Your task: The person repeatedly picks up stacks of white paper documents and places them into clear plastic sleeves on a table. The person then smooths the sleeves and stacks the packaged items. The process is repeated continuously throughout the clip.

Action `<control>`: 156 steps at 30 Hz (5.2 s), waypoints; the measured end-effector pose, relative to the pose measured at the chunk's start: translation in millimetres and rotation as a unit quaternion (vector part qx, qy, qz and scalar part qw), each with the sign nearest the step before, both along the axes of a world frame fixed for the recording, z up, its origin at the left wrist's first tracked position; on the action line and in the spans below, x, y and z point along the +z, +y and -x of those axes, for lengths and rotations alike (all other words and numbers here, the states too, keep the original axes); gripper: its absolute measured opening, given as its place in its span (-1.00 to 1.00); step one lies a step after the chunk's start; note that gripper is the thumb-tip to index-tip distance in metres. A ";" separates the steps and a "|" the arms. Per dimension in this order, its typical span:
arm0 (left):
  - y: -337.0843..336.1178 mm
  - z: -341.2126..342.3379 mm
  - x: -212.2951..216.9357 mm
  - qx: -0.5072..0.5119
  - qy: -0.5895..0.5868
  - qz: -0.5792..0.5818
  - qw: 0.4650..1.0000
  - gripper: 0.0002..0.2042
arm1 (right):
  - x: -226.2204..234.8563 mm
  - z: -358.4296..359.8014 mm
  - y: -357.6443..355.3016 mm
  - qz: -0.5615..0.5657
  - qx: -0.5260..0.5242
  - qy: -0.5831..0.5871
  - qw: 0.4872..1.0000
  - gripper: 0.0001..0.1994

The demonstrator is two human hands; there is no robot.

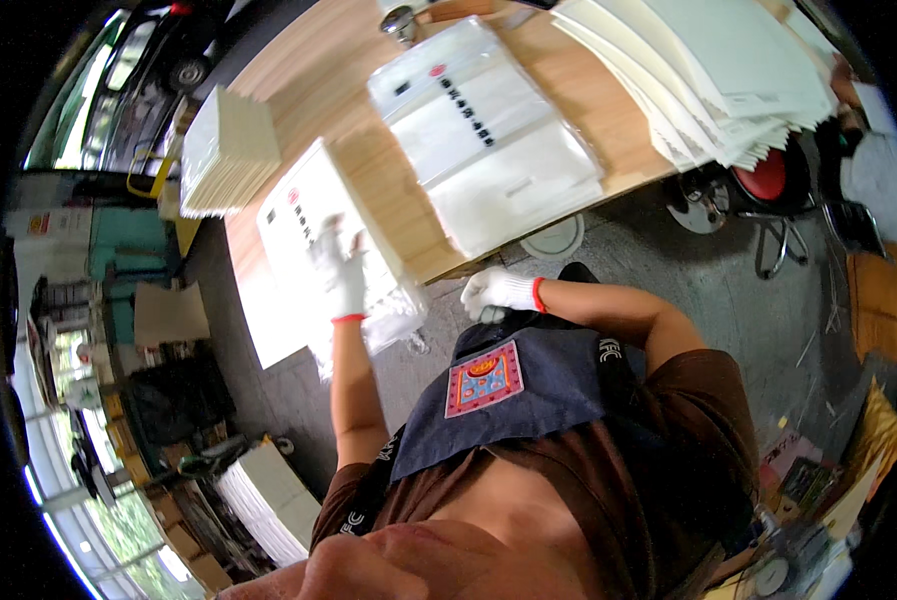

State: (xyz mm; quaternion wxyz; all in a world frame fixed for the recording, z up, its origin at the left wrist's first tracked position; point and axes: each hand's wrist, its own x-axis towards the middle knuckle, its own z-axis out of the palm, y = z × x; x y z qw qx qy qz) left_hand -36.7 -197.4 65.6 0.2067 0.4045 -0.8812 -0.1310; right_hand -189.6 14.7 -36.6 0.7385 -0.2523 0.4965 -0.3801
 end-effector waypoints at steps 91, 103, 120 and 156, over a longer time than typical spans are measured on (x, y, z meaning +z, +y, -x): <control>156.5 213.3 66.9 -0.424 0.188 -0.258 0.848 -0.41 | 154.9 178.9 140.4 0.194 -0.347 0.659 0.639 -0.70; 149.0 159.3 99.7 -0.425 0.070 -0.063 0.900 -0.64 | 186.2 172.6 101.9 0.158 0.186 0.746 0.619 -0.71; 179.8 206.6 58.6 -0.415 0.200 -0.089 0.883 -0.82 | 32.2 150.4 -4.7 0.313 -0.107 0.740 0.586 -0.67; 180.3 -58.2 -102.1 -0.028 0.115 -0.365 0.923 -0.89 | 68.4 109.6 159.6 0.064 0.193 0.607 0.768 -0.81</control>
